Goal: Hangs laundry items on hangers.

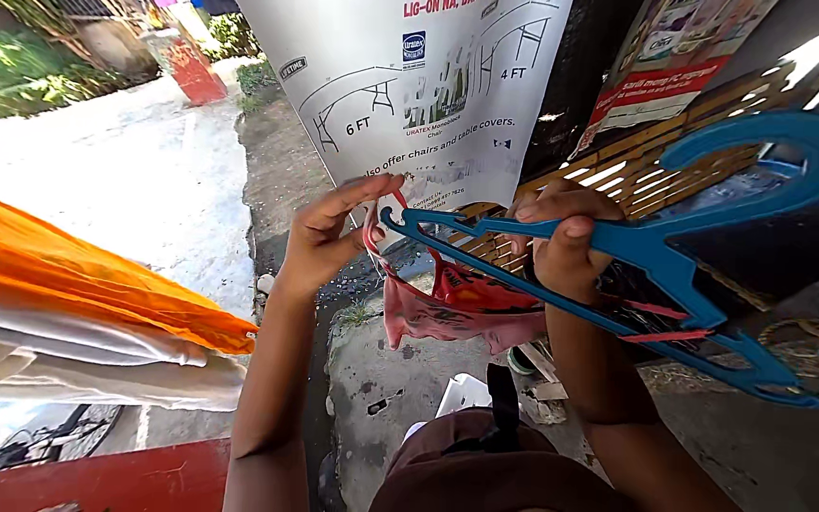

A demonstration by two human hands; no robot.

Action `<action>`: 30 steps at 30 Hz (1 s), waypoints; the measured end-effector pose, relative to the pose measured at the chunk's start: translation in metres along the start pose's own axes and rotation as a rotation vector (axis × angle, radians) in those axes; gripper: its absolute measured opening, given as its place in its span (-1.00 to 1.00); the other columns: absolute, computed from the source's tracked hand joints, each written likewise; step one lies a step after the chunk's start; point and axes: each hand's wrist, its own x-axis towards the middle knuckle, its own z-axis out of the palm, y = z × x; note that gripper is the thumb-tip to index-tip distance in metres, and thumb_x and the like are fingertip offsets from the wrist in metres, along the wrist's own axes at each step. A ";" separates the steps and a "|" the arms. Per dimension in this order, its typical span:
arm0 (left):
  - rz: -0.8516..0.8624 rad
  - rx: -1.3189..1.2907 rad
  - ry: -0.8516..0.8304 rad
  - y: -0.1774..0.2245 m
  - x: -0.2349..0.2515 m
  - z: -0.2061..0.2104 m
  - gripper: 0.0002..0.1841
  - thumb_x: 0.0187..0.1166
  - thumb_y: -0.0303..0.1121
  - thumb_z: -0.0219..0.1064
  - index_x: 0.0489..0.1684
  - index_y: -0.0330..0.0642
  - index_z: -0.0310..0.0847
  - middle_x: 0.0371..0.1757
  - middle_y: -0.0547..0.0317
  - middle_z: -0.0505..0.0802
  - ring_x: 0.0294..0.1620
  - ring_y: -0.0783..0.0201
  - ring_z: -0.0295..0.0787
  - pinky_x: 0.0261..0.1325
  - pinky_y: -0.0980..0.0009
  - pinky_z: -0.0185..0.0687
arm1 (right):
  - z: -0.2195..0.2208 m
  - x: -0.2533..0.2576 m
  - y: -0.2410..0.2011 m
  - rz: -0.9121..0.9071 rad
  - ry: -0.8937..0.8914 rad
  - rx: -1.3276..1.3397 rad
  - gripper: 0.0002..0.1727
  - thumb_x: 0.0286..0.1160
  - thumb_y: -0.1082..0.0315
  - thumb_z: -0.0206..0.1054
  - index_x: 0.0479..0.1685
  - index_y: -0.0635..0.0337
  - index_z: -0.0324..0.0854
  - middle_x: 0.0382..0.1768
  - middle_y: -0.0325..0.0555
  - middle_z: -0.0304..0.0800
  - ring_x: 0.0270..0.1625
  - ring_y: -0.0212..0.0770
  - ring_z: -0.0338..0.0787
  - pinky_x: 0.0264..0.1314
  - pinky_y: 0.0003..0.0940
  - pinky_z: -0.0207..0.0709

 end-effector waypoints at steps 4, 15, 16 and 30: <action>0.023 0.305 -0.117 0.015 0.004 0.020 -0.55 0.55 -0.26 0.44 0.31 -0.39 0.70 0.28 0.01 0.85 0.34 0.35 0.74 0.47 0.37 0.57 | 0.027 0.000 0.003 -0.008 -0.142 0.062 -0.65 0.82 0.08 0.14 -0.07 0.10 0.76 -0.33 -0.40 0.70 -0.25 -0.67 0.67 -0.19 -0.76 0.56; 0.034 0.693 0.109 0.005 -0.020 0.015 -0.81 0.53 -0.44 0.43 -0.04 -0.32 0.85 -0.20 0.02 0.88 -0.34 0.43 0.69 -0.24 0.59 0.57 | 0.071 -0.087 0.041 0.855 0.300 0.515 -0.37 0.82 -0.07 0.02 0.78 -0.06 0.15 0.46 -0.27 0.66 0.47 -0.27 0.68 0.57 -0.21 0.53; 0.022 0.753 0.155 0.001 -0.023 0.009 -0.81 0.54 -0.43 0.41 -0.02 -0.31 0.86 -0.18 -0.01 0.88 -0.34 0.40 0.69 -0.26 0.56 0.57 | 0.075 -0.104 0.034 0.947 0.260 0.396 -0.39 0.86 0.10 -0.10 0.81 0.14 0.06 0.57 -0.15 0.54 0.55 -0.26 0.61 0.62 -0.23 0.47; 0.090 0.572 0.411 0.018 -0.055 -0.047 -0.83 0.54 -0.39 0.46 -0.17 -0.36 0.85 -0.21 0.15 0.88 -0.30 0.73 0.64 -0.23 0.82 0.54 | -0.015 0.058 -0.009 -0.161 -0.657 -0.991 -0.43 0.78 -0.04 0.01 -0.14 0.23 0.81 -0.42 0.10 0.85 -0.29 0.13 0.86 -0.12 0.13 0.64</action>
